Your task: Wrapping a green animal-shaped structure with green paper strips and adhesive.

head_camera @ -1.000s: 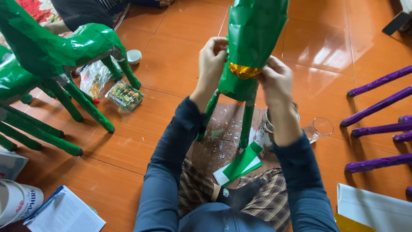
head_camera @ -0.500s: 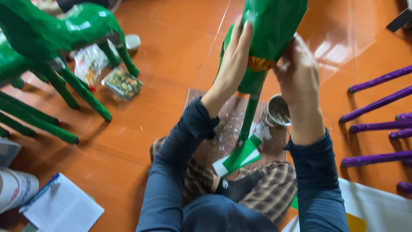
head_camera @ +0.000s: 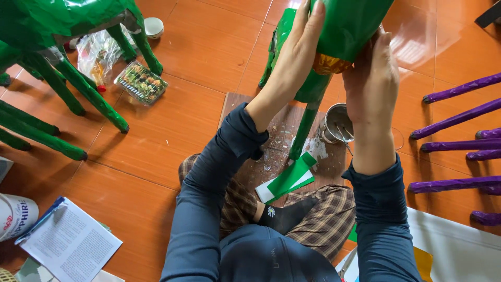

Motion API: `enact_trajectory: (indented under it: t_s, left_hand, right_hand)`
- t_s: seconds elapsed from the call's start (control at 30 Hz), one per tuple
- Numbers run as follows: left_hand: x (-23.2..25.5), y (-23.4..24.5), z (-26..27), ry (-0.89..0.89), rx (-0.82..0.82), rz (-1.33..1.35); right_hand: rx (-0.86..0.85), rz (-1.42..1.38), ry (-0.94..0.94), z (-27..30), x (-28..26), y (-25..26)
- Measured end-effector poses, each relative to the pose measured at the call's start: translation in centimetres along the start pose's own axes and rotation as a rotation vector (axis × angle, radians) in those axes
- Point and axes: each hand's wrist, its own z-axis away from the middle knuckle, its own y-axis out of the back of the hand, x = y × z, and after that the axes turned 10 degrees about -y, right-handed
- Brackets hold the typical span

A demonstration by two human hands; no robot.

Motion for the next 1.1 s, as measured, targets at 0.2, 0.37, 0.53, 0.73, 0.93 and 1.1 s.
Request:
enact_trajectory:
  t_s: [0.2, 0.37, 0.53, 0.73, 0.93, 1.1]
  left_hand:
    - [0.6, 0.8, -0.6, -0.037, -0.072, -0.067]
    - [0.4, 0.9, -1.8, 0.161, -0.037, 0.274]
    - [-0.6, 1.4, -2.5, 0.233, -0.102, 0.515]
    - [-1.4, 2.3, -1.9, 0.333, -0.079, 0.581]
    - [0.3, 2.6, 1.0, 0.273, -0.181, 0.122]
    - [-0.7, 2.2, 1.4, 0.075, -0.223, 0.162]
  right_hand:
    - [-0.008, 0.052, -0.034, -1.0, -0.4, 0.8]
    - [-0.019, -0.033, -0.086, -1.8, -0.5, 2.1]
    - [-0.016, -0.083, -0.103, -2.0, -0.5, 2.3]
    - [0.024, -0.331, -0.155, -2.0, 1.3, 2.6]
    - [0.018, -0.098, 0.116, -0.1, 3.8, 0.2]
    - [0.049, 0.211, 0.289, 0.0, 4.8, -0.4]
